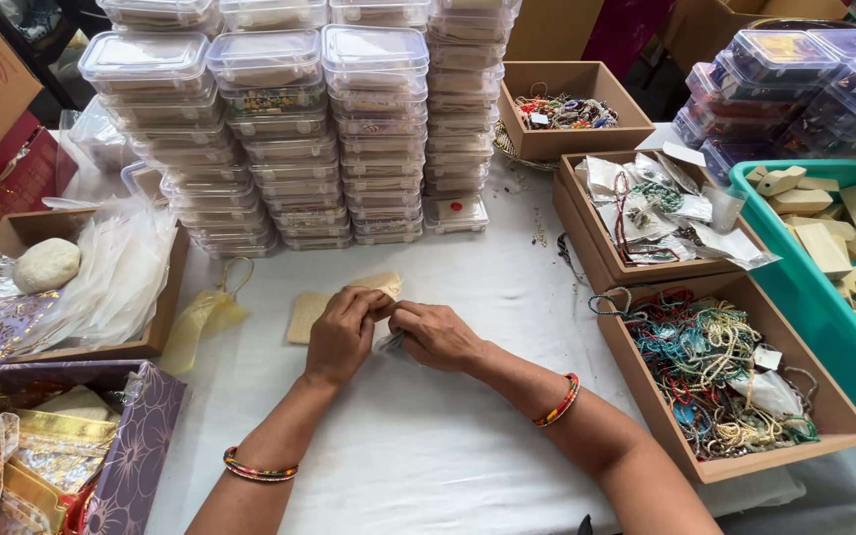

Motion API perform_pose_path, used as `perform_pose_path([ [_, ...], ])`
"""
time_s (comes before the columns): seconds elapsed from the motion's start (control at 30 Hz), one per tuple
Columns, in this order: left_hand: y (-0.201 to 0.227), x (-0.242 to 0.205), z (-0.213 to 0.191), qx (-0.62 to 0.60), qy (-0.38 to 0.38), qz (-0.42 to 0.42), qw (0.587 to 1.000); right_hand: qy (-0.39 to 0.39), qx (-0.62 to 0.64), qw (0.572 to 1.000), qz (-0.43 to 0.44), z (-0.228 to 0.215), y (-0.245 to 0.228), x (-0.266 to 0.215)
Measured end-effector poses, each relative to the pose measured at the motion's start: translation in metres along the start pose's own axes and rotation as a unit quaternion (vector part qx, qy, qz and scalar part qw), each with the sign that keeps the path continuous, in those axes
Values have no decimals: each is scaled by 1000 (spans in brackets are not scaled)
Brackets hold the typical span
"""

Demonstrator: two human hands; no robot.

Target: The person places a small folded cloth into a clear plastic container and stacks it. They then pick up a green beaded necklace, coil it, and place it into a small plastic bag. Next, they place the bagged necklace into a decorative gold-patterned pouch, tie it closed, and place it into another clear plastic container. Finally, they pick up a long blue beaded necklace and lay it out on the table.

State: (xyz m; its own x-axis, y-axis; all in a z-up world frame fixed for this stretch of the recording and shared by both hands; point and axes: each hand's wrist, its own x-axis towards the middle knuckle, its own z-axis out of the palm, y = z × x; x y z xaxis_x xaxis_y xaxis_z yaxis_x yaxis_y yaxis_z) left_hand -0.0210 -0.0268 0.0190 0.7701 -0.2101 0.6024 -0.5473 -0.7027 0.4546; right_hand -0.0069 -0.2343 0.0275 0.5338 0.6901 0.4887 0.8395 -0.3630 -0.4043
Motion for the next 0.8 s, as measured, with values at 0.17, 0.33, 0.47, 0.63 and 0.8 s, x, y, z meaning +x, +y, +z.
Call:
perform_pose_path([
  [0.17,-3,3,3,41,36,3,999,41,32,999,-1,12,20,-7],
  [0.33,-11,-1,6,3,24,-23,999,246,449,850,120,23,39,-16],
  [0.47,-17,-2,11,-9,3,-40,999,243,483,824,169,23,45,-12],
  [0.63,-12,1,7,-62,-35,-89,993,175,493,824,216,32,54,-13],
  [0.8,-10,3,4,-20,29,-62,997,166,607,719,295,18,33,0],
])
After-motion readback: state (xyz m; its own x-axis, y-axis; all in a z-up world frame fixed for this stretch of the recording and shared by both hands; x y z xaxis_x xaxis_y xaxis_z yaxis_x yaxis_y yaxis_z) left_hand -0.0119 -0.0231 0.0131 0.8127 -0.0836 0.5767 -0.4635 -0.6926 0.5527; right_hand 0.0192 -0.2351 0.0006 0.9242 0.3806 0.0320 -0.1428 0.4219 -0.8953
